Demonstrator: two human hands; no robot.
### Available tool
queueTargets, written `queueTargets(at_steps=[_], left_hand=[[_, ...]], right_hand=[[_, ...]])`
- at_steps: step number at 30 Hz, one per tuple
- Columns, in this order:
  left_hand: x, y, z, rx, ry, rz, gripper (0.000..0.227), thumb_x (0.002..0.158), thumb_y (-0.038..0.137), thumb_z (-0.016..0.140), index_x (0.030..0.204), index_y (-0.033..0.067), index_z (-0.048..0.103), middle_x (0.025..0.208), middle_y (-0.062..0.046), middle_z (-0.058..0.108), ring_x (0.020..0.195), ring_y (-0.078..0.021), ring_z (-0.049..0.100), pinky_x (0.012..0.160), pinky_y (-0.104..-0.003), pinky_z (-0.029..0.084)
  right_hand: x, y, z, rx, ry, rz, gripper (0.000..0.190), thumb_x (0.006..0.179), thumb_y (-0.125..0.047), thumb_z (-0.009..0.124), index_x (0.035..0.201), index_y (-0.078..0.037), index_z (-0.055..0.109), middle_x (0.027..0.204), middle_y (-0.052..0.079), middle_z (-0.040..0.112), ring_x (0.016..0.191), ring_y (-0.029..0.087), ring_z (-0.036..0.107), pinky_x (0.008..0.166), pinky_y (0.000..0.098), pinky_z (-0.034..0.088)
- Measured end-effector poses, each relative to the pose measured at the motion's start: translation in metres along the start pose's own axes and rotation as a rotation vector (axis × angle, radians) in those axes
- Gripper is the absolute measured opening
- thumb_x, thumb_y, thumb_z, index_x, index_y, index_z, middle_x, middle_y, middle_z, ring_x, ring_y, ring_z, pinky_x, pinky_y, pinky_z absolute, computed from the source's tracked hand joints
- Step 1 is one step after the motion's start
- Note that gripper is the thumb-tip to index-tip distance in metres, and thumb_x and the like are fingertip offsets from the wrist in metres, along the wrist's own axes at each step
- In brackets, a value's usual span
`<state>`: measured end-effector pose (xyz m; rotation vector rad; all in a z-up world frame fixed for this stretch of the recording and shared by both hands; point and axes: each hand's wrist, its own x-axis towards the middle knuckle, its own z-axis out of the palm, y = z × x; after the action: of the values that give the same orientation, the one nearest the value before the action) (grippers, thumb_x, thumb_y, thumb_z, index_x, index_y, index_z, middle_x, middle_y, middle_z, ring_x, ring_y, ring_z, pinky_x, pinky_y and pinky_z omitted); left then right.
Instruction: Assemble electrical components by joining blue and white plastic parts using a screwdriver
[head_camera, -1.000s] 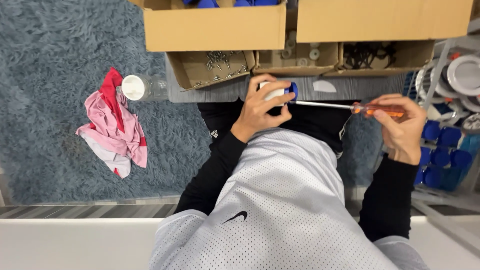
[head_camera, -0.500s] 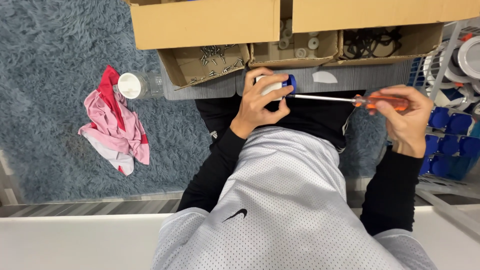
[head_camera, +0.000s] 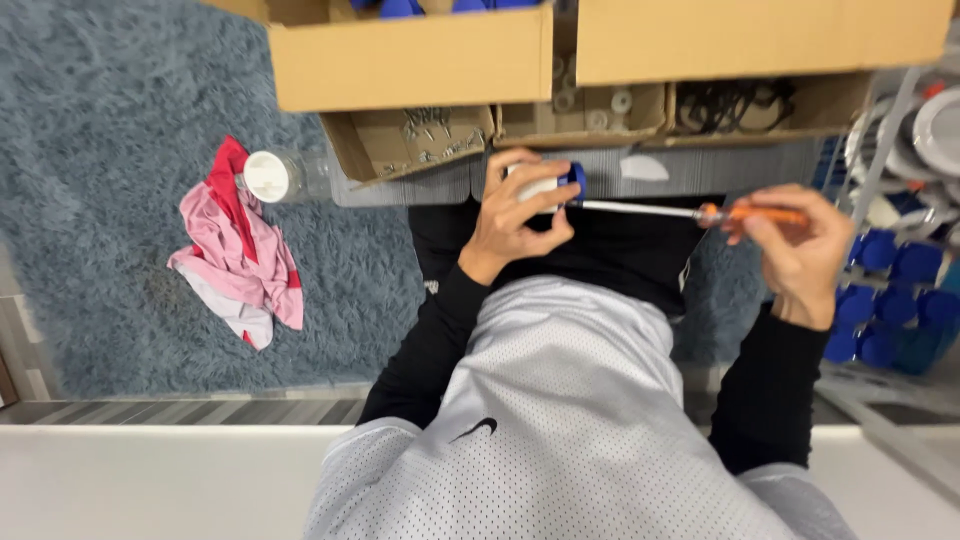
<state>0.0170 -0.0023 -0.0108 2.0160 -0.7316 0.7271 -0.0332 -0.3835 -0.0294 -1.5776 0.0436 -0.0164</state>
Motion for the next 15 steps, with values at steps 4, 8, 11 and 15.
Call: queueTargets(at_steps=[4, 8, 11, 15], left_hand=[[0.000, -0.001, 0.000, 0.000, 0.004, -0.003, 0.035, 0.081, 0.005, 0.079, 0.114, 0.0168, 0.082, 0.129, -0.005, 0.075, 0.116, -0.0358, 0.066, 0.106, -0.046, 0.051], [0.006, 0.005, -0.003, -0.013, 0.017, 0.010, 0.032, 0.083, 0.003, 0.075, 0.112, 0.0141, 0.082, 0.125, -0.009, 0.076, 0.113, -0.0322, 0.067, 0.106, -0.047, 0.054], [0.000, 0.004, 0.002, -0.021, 0.036, -0.030, 0.035, 0.082, 0.001, 0.076, 0.113, 0.0170, 0.081, 0.130, -0.005, 0.074, 0.116, -0.0334, 0.064, 0.108, -0.044, 0.052], [0.003, 0.005, 0.001, -0.010, 0.050, 0.015, 0.034, 0.081, 0.001, 0.078, 0.113, 0.0136, 0.082, 0.129, -0.009, 0.075, 0.114, -0.0320, 0.067, 0.108, -0.047, 0.052]], right_hand=[[0.008, -0.016, 0.004, -0.085, -0.093, -0.151, 0.027, 0.103, 0.003, 0.075, 0.127, 0.005, 0.063, 0.131, 0.028, 0.065, 0.121, 0.037, 0.071, 0.103, 0.0425, 0.064], [0.010, -0.017, 0.002, -0.249, -0.091, -0.019, 0.026, 0.112, -0.014, 0.070, 0.129, 0.005, 0.071, 0.128, 0.019, 0.072, 0.105, 0.027, 0.075, 0.092, 0.0316, 0.061], [0.017, -0.043, 0.023, -0.143, -0.039, 0.003, 0.019, 0.122, 0.000, 0.059, 0.115, 0.015, 0.069, 0.090, 0.029, 0.071, 0.065, 0.030, 0.069, 0.061, 0.0315, 0.057], [0.023, -0.037, 0.013, -0.141, -0.047, -0.042, 0.010, 0.113, 0.007, 0.067, 0.120, 0.013, 0.068, 0.101, 0.029, 0.074, 0.078, 0.030, 0.073, 0.072, 0.0333, 0.063]])
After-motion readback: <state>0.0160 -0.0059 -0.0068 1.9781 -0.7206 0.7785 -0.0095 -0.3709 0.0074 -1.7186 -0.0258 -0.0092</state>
